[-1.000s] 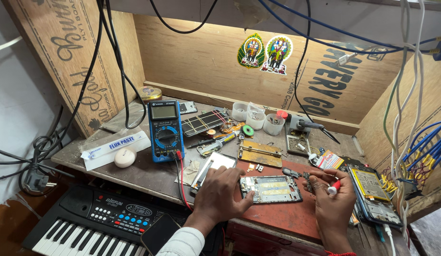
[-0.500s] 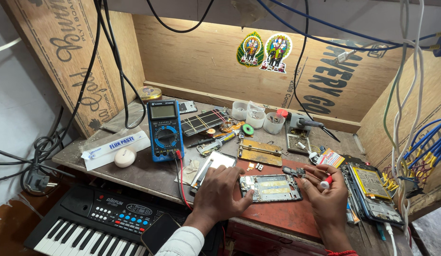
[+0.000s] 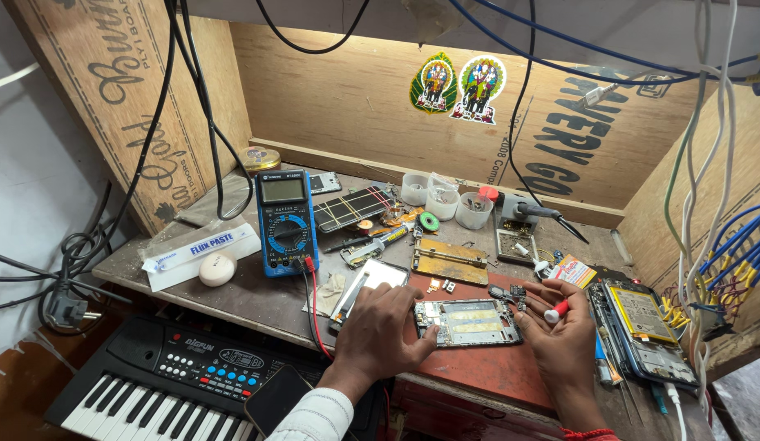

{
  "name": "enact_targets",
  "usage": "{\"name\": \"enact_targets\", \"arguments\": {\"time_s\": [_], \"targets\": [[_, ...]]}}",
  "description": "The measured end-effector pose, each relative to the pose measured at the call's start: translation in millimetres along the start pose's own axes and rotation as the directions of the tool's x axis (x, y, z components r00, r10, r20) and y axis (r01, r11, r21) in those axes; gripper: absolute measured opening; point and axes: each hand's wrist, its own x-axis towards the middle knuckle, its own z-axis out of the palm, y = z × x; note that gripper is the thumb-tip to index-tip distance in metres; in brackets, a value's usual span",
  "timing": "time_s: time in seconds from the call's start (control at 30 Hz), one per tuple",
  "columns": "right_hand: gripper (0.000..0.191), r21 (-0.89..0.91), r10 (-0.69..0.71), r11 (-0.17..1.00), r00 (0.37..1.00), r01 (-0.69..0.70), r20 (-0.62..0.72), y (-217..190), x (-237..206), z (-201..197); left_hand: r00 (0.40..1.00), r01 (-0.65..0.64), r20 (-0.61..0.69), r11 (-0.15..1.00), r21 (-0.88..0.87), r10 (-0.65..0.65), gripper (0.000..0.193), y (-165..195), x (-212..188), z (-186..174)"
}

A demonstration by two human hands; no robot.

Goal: The person works on a disassembled smartphone at a repair bench, using a blue-handled pry tool to lift and reposition internal components of the phone body. They steady the phone with one hand while prying, then pick up a small screwdriver and continue working on the phone's internals.

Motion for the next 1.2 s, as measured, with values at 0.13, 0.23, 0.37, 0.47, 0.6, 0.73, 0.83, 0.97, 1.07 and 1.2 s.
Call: {"name": "enact_targets", "arguments": {"time_s": [0.13, 0.23, 0.37, 0.47, 0.6, 0.73, 0.83, 0.97, 1.07, 1.2], "targets": [[0.053, -0.037, -0.021, 0.999, 1.000, 0.020, -0.008, 1.9, 0.1, 0.0, 0.999, -0.032, -0.027, 0.999, 0.004, 0.032, 0.044, -0.2, -1.2, -0.5], [0.053, -0.097, -0.033, 0.995, 0.999, 0.030, -0.031, 1.7, -0.7, 0.6, 1.000, -0.022, -0.020, 1.000, 0.004, 0.022, 0.043, -0.1, -1.7, -0.3], [0.055, -0.213, -0.015, 0.977, 0.997, 0.000, -0.069, -0.7, -2.0, 2.8, 0.999, -0.025, -0.028, 1.000, -0.002, 0.025, 0.042, 0.5, -2.0, 0.3], [0.054, -0.370, -0.030, 0.929, 0.996, -0.005, -0.089, -2.9, -2.3, 3.9, 0.998, -0.036, -0.049, 0.999, -0.008, 0.036, 0.041, 0.9, -1.1, 0.6], [0.055, -0.495, -0.142, 0.863, 0.989, 0.101, -0.046, -4.0, -1.3, 3.5, 1.000, -0.001, 0.000, 1.000, 0.002, 0.001, 0.041, 1.0, 0.1, -0.1], [0.053, -0.434, 0.027, 0.899, 0.998, -0.048, -0.054, -2.1, 0.8, 4.0, 0.998, -0.045, -0.054, 0.999, -0.009, 0.044, 0.041, 1.4, -0.5, -0.3], [0.050, -0.384, 0.043, 0.922, 0.998, -0.054, -0.037, 0.1, 1.9, 4.5, 0.998, -0.046, -0.052, 0.999, -0.002, 0.045, 0.042, 1.5, -0.3, 0.1], [0.047, -0.357, 0.095, 0.929, 0.995, -0.100, -0.032, 2.8, 1.8, 4.6, 1.000, -0.007, -0.015, 1.000, 0.003, 0.007, 0.042, 0.9, -0.4, 0.4], [0.046, -0.330, 0.125, 0.935, 0.992, -0.128, -0.030, 4.8, 1.6, 4.7, 1.000, -0.015, -0.017, 1.000, 0.003, 0.015, 0.041, 0.6, -0.6, 0.8], [0.044, -0.270, 0.146, 0.951, 0.989, -0.147, -0.024, 6.8, 2.6, 6.0, 0.999, -0.033, -0.038, 0.999, 0.000, 0.033, 0.041, 0.2, -1.0, 0.4]]}}
